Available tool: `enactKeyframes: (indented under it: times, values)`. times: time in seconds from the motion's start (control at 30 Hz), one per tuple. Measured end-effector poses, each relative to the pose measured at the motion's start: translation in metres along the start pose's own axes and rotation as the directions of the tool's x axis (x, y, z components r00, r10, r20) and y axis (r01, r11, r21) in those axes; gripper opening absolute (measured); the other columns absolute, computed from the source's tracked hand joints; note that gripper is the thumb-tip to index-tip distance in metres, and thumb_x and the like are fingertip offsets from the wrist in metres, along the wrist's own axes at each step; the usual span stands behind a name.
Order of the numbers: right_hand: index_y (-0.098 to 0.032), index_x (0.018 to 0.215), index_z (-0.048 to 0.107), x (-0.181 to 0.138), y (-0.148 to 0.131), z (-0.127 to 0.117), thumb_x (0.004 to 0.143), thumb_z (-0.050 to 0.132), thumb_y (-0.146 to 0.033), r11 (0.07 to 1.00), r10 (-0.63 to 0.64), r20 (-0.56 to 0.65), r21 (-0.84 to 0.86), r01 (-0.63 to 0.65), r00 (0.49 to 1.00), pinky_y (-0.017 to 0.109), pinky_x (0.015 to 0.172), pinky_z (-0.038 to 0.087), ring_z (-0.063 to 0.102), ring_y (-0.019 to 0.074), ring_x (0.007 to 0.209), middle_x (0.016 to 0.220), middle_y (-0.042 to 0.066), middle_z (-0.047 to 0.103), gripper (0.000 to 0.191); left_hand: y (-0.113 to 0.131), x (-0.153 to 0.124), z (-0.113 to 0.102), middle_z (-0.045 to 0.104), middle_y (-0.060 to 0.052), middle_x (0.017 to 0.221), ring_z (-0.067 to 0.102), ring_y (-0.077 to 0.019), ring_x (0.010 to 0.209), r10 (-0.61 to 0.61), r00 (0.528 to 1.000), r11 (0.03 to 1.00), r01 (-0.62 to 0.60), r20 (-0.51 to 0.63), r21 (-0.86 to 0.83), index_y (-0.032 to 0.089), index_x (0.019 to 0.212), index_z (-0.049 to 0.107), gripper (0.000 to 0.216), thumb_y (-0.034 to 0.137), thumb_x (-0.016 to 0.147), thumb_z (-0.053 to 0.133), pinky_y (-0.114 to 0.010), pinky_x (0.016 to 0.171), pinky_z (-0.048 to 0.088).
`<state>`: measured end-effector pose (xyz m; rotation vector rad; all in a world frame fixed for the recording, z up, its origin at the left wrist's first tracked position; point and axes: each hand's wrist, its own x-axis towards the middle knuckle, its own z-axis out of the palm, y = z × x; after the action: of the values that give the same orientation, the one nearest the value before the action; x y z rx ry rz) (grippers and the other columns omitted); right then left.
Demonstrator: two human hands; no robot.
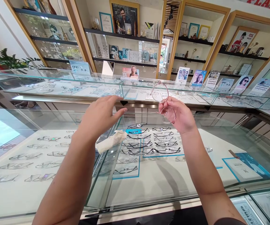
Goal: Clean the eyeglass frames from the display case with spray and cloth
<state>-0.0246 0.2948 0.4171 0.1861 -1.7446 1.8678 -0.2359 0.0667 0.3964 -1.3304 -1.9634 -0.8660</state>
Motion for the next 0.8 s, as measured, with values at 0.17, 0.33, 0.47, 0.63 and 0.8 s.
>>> enactKeyframes:
  times: [0.17, 0.33, 0.47, 0.63, 0.8]
  values:
    - [-0.024, 0.076, 0.063, -0.001, 0.0, -0.002, 0.087, 0.073, -0.043, 0.999, 0.033, 0.065, -0.039, -0.031, 0.997, 0.036, 0.08, 0.057, 0.068, 0.0198, 0.085, 0.085, 0.003, 0.071, 0.024, 0.061, 0.01, -0.004, 0.049, -0.014, 0.17, 0.045, -0.0384, 0.158, 0.212, 0.948, 0.952, -0.255, -0.238, -0.169, 0.027, 0.164, 0.046, 0.093, 0.066, 0.087, 0.083, -0.058, 0.132, 0.033]
    - [-0.023, 0.075, 0.067, -0.003, -0.004, -0.005, 0.089, 0.075, -0.039, 0.985, 0.155, 0.224, -0.116, -0.132, 0.962, 0.034, 0.078, 0.055, 0.068, 0.0181, 0.081, 0.082, 0.002, 0.073, 0.023, 0.073, 0.004, 0.003, 0.056, -0.013, 0.164, 0.053, -0.037, 0.151, 0.27, 0.95, 0.929, -0.3, -0.154, -0.217, 0.032, 0.163, 0.046, 0.095, 0.072, 0.085, 0.081, -0.056, 0.128, 0.041]
    - [-0.023, 0.077, 0.07, -0.006, -0.01, -0.005, 0.091, 0.073, -0.036, 0.97, 0.211, 0.292, -0.182, -0.162, 0.933, 0.034, 0.081, 0.055, 0.069, 0.0176, 0.082, 0.082, 0.001, 0.074, 0.02, 0.075, 0.002, 0.006, 0.073, -0.011, 0.14, 0.068, -0.0315, 0.13, 0.246, 0.963, 0.926, -0.266, -0.108, -0.267, 0.029, 0.143, 0.066, 0.072, 0.067, 0.085, 0.083, -0.05, 0.114, 0.054]
    - [-0.023, 0.076, 0.069, -0.009, -0.015, -0.004, 0.094, 0.07, -0.032, 0.967, 0.191, 0.295, -0.222, -0.127, 0.936, 0.034, 0.082, 0.054, 0.069, 0.0166, 0.08, 0.081, 0.0, 0.075, 0.02, 0.076, 0.003, 0.004, 0.079, -0.01, 0.12, 0.075, -0.0269, 0.109, 0.232, 0.969, 0.906, -0.246, -0.083, -0.344, 0.026, 0.129, 0.072, 0.065, 0.066, 0.08, 0.088, -0.043, 0.1, 0.06]
    - [-0.024, 0.077, 0.07, -0.009, -0.015, -0.004, 0.097, 0.068, -0.034, 0.954, 0.17, 0.299, -0.289, -0.081, 0.939, 0.036, 0.084, 0.055, 0.07, 0.0173, 0.082, 0.081, 0.0, 0.074, 0.023, 0.076, 0.002, 0.001, 0.081, -0.008, 0.114, 0.076, -0.0261, 0.103, 0.185, 0.983, 0.912, -0.18, -0.022, -0.369, 0.027, 0.122, 0.074, 0.058, 0.068, 0.083, 0.085, -0.043, 0.098, 0.061]
